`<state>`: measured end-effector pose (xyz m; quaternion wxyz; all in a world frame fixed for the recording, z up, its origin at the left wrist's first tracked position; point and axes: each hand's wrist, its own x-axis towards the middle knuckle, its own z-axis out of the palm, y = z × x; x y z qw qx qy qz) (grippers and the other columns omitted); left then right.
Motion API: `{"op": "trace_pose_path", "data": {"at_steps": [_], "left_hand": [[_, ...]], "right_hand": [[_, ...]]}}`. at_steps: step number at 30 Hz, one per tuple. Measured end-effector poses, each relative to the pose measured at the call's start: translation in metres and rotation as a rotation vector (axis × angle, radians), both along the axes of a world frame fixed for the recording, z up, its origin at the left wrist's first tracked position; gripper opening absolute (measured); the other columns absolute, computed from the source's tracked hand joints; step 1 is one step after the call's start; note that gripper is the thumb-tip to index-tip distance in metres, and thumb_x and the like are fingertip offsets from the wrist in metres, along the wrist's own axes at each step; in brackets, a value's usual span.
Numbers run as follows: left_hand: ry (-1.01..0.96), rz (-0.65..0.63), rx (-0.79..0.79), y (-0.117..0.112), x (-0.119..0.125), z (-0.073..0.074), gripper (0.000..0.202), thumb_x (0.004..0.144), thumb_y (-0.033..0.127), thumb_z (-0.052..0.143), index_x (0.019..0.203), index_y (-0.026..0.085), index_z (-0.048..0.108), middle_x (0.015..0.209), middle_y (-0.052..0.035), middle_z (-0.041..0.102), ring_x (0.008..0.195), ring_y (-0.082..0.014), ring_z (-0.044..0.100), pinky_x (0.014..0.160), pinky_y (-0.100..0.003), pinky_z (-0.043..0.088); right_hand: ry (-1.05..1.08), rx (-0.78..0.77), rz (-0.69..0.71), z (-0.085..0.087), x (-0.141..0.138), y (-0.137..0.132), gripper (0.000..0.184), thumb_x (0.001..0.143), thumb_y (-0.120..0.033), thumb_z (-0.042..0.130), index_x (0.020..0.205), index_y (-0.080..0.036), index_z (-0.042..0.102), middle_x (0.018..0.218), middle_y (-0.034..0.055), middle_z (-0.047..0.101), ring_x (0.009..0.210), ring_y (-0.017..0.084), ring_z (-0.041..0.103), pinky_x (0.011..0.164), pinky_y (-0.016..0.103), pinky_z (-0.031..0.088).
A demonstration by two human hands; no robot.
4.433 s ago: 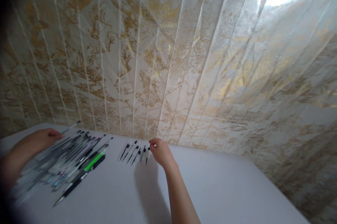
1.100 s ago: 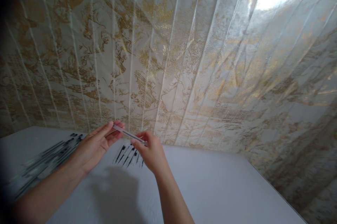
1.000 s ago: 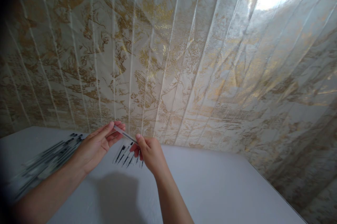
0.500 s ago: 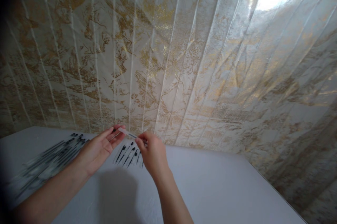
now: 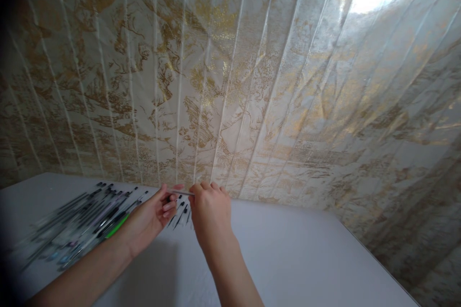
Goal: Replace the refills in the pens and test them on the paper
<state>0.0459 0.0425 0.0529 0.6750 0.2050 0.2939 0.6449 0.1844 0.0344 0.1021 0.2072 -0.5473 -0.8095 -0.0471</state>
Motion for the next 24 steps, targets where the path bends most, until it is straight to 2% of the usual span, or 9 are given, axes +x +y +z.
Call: {"op": "trace_pose_path", "data": {"at_steps": [4, 7, 10, 14, 16, 20, 22, 24], "left_hand": [[0.062, 0.096, 0.044, 0.003, -0.008, 0.004, 0.019, 0.088, 0.019, 0.051, 0.095, 0.011, 0.066, 0.059, 0.0053, 0.042, 0.04, -0.0022, 0.033, 0.037, -0.012, 0.032], [0.104, 0.181, 0.087, 0.009, -0.018, 0.008, 0.015, 0.08, 0.023, 0.059, 0.085, 0.012, 0.067, 0.055, 0.0075, 0.039, 0.039, -0.0018, 0.031, 0.036, -0.012, 0.029], [0.122, 0.265, 0.161, 0.014, -0.035, 0.016, 0.014, 0.078, 0.025, 0.063, 0.073, 0.012, 0.065, 0.052, 0.0074, 0.037, 0.039, -0.0021, 0.03, 0.035, -0.012, 0.028], [0.117, 0.416, 0.235, 0.017, -0.063, 0.034, 0.026, 0.087, 0.023, 0.052, 0.064, 0.016, 0.061, 0.046, 0.0068, 0.033, 0.038, -0.0039, 0.028, 0.033, -0.013, 0.025], [0.102, 0.447, 0.249, 0.016, -0.075, 0.042, 0.032, 0.091, 0.023, 0.048, 0.061, 0.018, 0.058, 0.043, 0.0065, 0.033, 0.036, -0.0042, 0.028, 0.032, -0.014, 0.024], [0.106, 0.412, 0.267, 0.014, -0.088, 0.049, 0.036, 0.093, 0.025, 0.046, 0.059, 0.019, 0.055, 0.04, 0.0063, 0.033, 0.034, -0.0037, 0.029, 0.031, -0.015, 0.024], [0.146, 0.327, 0.242, 0.014, -0.089, 0.05, 0.034, 0.091, 0.025, 0.048, 0.059, 0.018, 0.056, 0.041, 0.0064, 0.032, 0.034, -0.0032, 0.027, 0.031, -0.014, 0.025], [0.21, 0.237, 0.204, 0.014, -0.088, 0.048, 0.029, 0.087, 0.026, 0.054, 0.06, 0.017, 0.057, 0.044, 0.0069, 0.03, 0.034, -0.0029, 0.025, 0.03, -0.013, 0.025]], "right_hand": [[-0.049, -0.141, 0.081, -0.005, -0.002, 0.0, 0.019, 0.091, -0.015, 0.042, 0.102, -0.02, 0.056, 0.091, 0.0056, 0.069, 0.075, 0.017, 0.062, 0.057, 0.025, 0.03], [-0.09, -0.194, 0.107, -0.01, -0.005, 0.0, 0.019, 0.094, -0.016, 0.035, 0.098, -0.017, 0.054, 0.083, 0.0082, 0.069, 0.066, 0.018, 0.061, 0.051, 0.026, 0.025], [-0.057, -0.149, 0.124, -0.014, -0.006, 0.003, 0.021, 0.095, -0.02, 0.032, 0.092, -0.018, 0.052, 0.075, 0.0065, 0.067, 0.06, 0.017, 0.057, 0.05, 0.025, 0.022], [0.096, -0.066, 0.127, -0.015, -0.005, 0.006, 0.021, 0.096, -0.026, 0.033, 0.09, -0.022, 0.053, 0.066, 0.0009, 0.062, 0.054, 0.014, 0.052, 0.051, 0.023, 0.022], [0.173, -0.041, 0.131, -0.015, -0.005, 0.006, 0.024, 0.096, -0.03, 0.032, 0.09, -0.023, 0.054, 0.061, -0.0006, 0.058, 0.051, 0.013, 0.049, 0.051, 0.022, 0.023], [0.276, -0.021, 0.117, -0.014, -0.001, 0.011, 0.027, 0.096, -0.036, 0.033, 0.094, -0.024, 0.057, 0.056, -0.0024, 0.053, 0.051, 0.013, 0.049, 0.052, 0.022, 0.025], [0.242, -0.045, 0.051, -0.018, 0.005, 0.018, 0.03, 0.095, -0.039, 0.034, 0.091, -0.024, 0.061, 0.057, -0.0016, 0.055, 0.054, 0.014, 0.052, 0.052, 0.022, 0.026], [0.131, -0.088, -0.071, -0.027, 0.014, 0.028, 0.035, 0.094, -0.04, 0.036, 0.083, -0.023, 0.065, 0.07, 0.0024, 0.063, 0.061, 0.015, 0.057, 0.053, 0.023, 0.029]]}}
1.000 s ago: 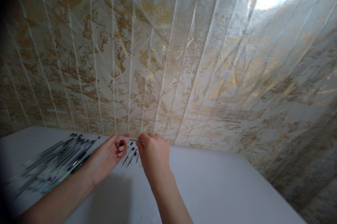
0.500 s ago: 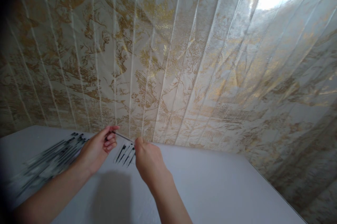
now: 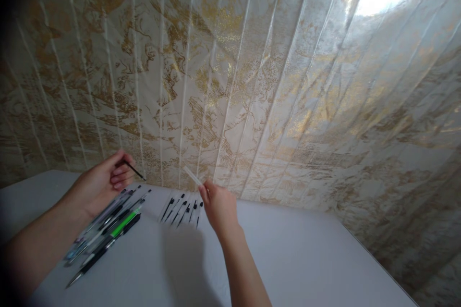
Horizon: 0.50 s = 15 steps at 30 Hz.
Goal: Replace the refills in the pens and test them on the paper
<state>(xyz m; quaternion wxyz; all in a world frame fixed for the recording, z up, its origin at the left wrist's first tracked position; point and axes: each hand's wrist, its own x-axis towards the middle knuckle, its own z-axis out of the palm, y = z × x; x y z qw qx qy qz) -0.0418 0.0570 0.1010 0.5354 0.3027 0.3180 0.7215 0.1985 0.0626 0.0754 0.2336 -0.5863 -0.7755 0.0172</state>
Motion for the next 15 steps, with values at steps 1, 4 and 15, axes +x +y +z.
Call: {"op": "trace_pose_path", "data": {"at_steps": [1, 4, 15], "left_hand": [[0.041, -0.028, -0.02, 0.0, 0.001, -0.001, 0.026, 0.083, 0.028, 0.058, 0.06, 0.017, 0.058, 0.045, 0.0073, 0.03, 0.034, -0.0029, 0.024, 0.029, -0.012, 0.025], [0.197, -0.105, -0.045, 0.002, 0.006, -0.007, 0.025, 0.071, 0.037, 0.07, 0.062, 0.016, 0.059, 0.048, 0.0084, 0.029, 0.037, -0.0026, 0.024, 0.03, -0.012, 0.023], [0.732, -0.268, -0.172, 0.003, 0.036, -0.029, 0.047, 0.073, 0.063, 0.053, 0.064, 0.017, 0.051, 0.05, 0.0105, 0.022, 0.043, -0.0054, 0.014, 0.041, -0.016, 0.01]], "right_hand": [[-0.069, -0.038, -0.064, -0.006, 0.005, 0.005, 0.036, 0.093, -0.039, 0.037, 0.08, -0.023, 0.066, 0.08, 0.0052, 0.066, 0.067, 0.016, 0.06, 0.054, 0.024, 0.03], [-0.209, -0.174, -0.232, -0.028, 0.019, 0.021, 0.032, 0.089, -0.028, 0.042, 0.079, -0.017, 0.071, 0.094, 0.0142, 0.069, 0.079, 0.022, 0.066, 0.06, 0.028, 0.037], [-0.231, -0.313, -0.275, -0.073, 0.012, 0.041, 0.033, 0.087, -0.03, 0.043, 0.097, -0.013, 0.07, 0.097, 0.0176, 0.07, 0.092, 0.028, 0.066, 0.072, 0.032, 0.047]]}}
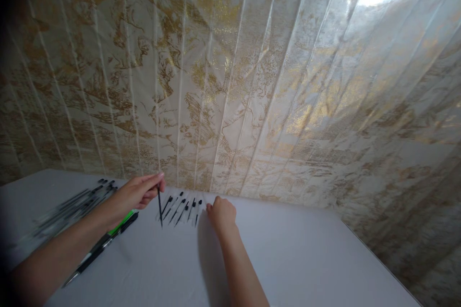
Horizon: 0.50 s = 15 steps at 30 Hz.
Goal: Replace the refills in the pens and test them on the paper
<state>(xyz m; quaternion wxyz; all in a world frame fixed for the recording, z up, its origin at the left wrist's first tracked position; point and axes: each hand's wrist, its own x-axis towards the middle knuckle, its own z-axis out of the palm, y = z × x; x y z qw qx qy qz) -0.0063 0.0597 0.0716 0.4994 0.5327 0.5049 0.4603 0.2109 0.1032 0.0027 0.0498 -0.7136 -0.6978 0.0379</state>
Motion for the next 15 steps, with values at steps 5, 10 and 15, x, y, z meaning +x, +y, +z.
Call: {"op": "trace_pose_path", "data": {"at_steps": [5, 10, 15], "left_hand": [[0.111, -0.038, -0.019, 0.001, 0.005, -0.005, 0.051, 0.075, 0.067, 0.045, 0.063, 0.018, 0.05, 0.049, 0.0104, 0.019, 0.045, -0.0072, 0.012, 0.042, -0.019, 0.008], [0.142, -0.052, -0.008, 0.001, 0.007, -0.009, 0.051, 0.075, 0.068, 0.044, 0.064, 0.018, 0.05, 0.049, 0.0103, 0.019, 0.045, -0.008, 0.012, 0.043, -0.02, 0.008], [0.171, -0.065, -0.006, 0.004, 0.01, -0.016, 0.05, 0.074, 0.068, 0.043, 0.067, 0.019, 0.05, 0.048, 0.0106, 0.021, 0.045, -0.008, 0.013, 0.043, -0.02, 0.009]], "right_hand": [[0.009, -0.025, 0.017, -0.001, -0.005, -0.003, 0.032, 0.084, -0.029, 0.045, 0.092, -0.013, 0.071, 0.096, 0.0184, 0.071, 0.092, 0.029, 0.066, 0.073, 0.034, 0.047], [0.038, -0.043, 0.058, 0.001, -0.01, -0.006, 0.032, 0.086, -0.025, 0.041, 0.09, -0.015, 0.071, 0.097, 0.0171, 0.071, 0.093, 0.028, 0.066, 0.072, 0.034, 0.046], [0.073, -0.058, 0.072, 0.004, -0.009, -0.006, 0.033, 0.086, -0.023, 0.04, 0.088, -0.015, 0.071, 0.096, 0.0174, 0.071, 0.091, 0.027, 0.066, 0.07, 0.032, 0.045]]}}
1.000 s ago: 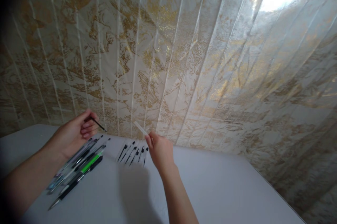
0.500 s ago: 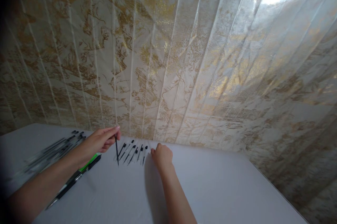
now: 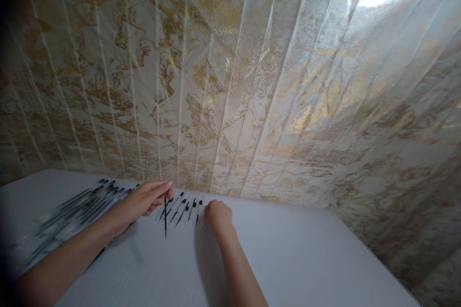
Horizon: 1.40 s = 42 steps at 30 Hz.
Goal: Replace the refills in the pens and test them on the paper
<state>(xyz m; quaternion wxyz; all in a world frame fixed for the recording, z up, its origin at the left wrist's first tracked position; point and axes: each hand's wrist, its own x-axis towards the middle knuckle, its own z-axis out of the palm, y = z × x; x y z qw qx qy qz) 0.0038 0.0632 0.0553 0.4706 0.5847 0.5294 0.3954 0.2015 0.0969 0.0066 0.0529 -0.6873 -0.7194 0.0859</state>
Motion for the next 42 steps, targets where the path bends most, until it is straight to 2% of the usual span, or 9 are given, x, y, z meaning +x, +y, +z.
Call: {"op": "trace_pose_path", "data": {"at_steps": [11, 18, 21, 24, 27, 30, 35, 38, 42], "left_hand": [[0.035, -0.028, -0.025, 0.0, 0.014, -0.014, 0.048, 0.071, 0.066, 0.041, 0.067, 0.019, 0.048, 0.047, 0.0102, 0.026, 0.044, -0.0079, 0.017, 0.042, -0.021, 0.012], [-0.041, -0.004, 0.044, 0.004, 0.017, -0.025, 0.047, 0.072, 0.065, 0.043, 0.066, 0.019, 0.049, 0.048, 0.0093, 0.027, 0.044, -0.0078, 0.02, 0.042, -0.02, 0.013], [-0.089, -0.009, 0.027, 0.001, 0.023, -0.026, 0.047, 0.071, 0.066, 0.044, 0.069, 0.019, 0.048, 0.048, 0.01, 0.026, 0.043, -0.0075, 0.019, 0.042, -0.02, 0.012], [-0.137, 0.004, -0.01, -0.003, 0.028, -0.027, 0.049, 0.07, 0.067, 0.045, 0.078, 0.019, 0.049, 0.05, 0.0112, 0.025, 0.043, -0.0073, 0.019, 0.042, -0.019, 0.013], [-0.121, 0.035, -0.023, -0.003, 0.031, -0.03, 0.05, 0.072, 0.068, 0.042, 0.085, 0.02, 0.047, 0.051, 0.0114, 0.027, 0.042, -0.008, 0.02, 0.042, -0.02, 0.014], [0.049, -0.046, 0.004, -0.003, 0.031, -0.037, 0.039, 0.076, 0.058, 0.041, 0.078, 0.019, 0.049, 0.05, 0.0094, 0.032, 0.043, -0.0102, 0.028, 0.044, -0.021, 0.02], [0.639, -0.088, 0.166, -0.013, 0.039, -0.049, 0.009, 0.075, 0.029, 0.052, 0.075, 0.021, 0.056, 0.059, 0.0015, 0.055, 0.062, -0.0197, 0.056, 0.056, -0.025, 0.031], [0.874, -0.075, 0.231, -0.021, 0.049, -0.055, 0.015, 0.077, 0.022, 0.051, 0.09, 0.021, 0.058, 0.073, -0.0051, 0.068, 0.076, -0.0268, 0.065, 0.064, -0.03, 0.037], [0.997, -0.09, 0.237, -0.024, 0.06, -0.06, 0.026, 0.085, 0.023, 0.045, 0.109, 0.019, 0.055, 0.085, -0.0125, 0.072, 0.083, -0.0316, 0.068, 0.066, -0.033, 0.041]], "right_hand": [[0.149, -0.028, 0.038, 0.012, 0.006, -0.001, 0.028, 0.083, -0.017, 0.043, 0.078, -0.011, 0.071, 0.085, 0.0181, 0.07, 0.08, 0.025, 0.064, 0.066, 0.031, 0.041], [0.547, -0.209, 0.4, 0.035, -0.011, -0.018, 0.026, 0.085, -0.037, 0.051, 0.079, -0.016, 0.067, 0.063, -0.0017, 0.062, 0.049, 0.006, 0.044, 0.048, 0.016, 0.032], [0.725, -0.248, 0.473, 0.037, -0.019, -0.026, 0.018, 0.08, -0.029, 0.057, 0.071, -0.015, 0.063, 0.058, -0.003, 0.058, 0.046, 0.005, 0.038, 0.045, 0.016, 0.028], [0.662, -0.261, 0.438, 0.041, -0.017, -0.027, 0.014, 0.077, -0.025, 0.056, 0.07, -0.015, 0.064, 0.06, -0.0026, 0.062, 0.046, 0.005, 0.039, 0.045, 0.016, 0.029], [0.408, -0.213, 0.278, 0.044, -0.006, -0.021, 0.017, 0.076, -0.026, 0.055, 0.071, -0.017, 0.068, 0.064, -0.001, 0.068, 0.05, 0.007, 0.049, 0.048, 0.017, 0.033], [0.213, -0.102, 0.079, 0.037, 0.007, -0.01, 0.018, 0.073, -0.021, 0.053, 0.066, -0.017, 0.07, 0.065, 0.0045, 0.07, 0.064, 0.015, 0.061, 0.057, 0.021, 0.038], [0.092, -0.02, -0.065, 0.008, 0.013, 0.004, 0.021, 0.073, -0.019, 0.051, 0.074, -0.018, 0.072, 0.075, 0.0103, 0.072, 0.078, 0.024, 0.066, 0.065, 0.028, 0.043], [0.064, 0.019, -0.064, -0.003, 0.009, 0.006, 0.025, 0.077, -0.024, 0.049, 0.082, -0.019, 0.073, 0.086, 0.0122, 0.073, 0.085, 0.026, 0.067, 0.068, 0.031, 0.044], [0.043, 0.045, -0.055, -0.005, 0.007, 0.006, 0.028, 0.078, -0.028, 0.048, 0.088, -0.019, 0.072, 0.092, 0.0137, 0.072, 0.088, 0.027, 0.067, 0.07, 0.033, 0.045]]}}
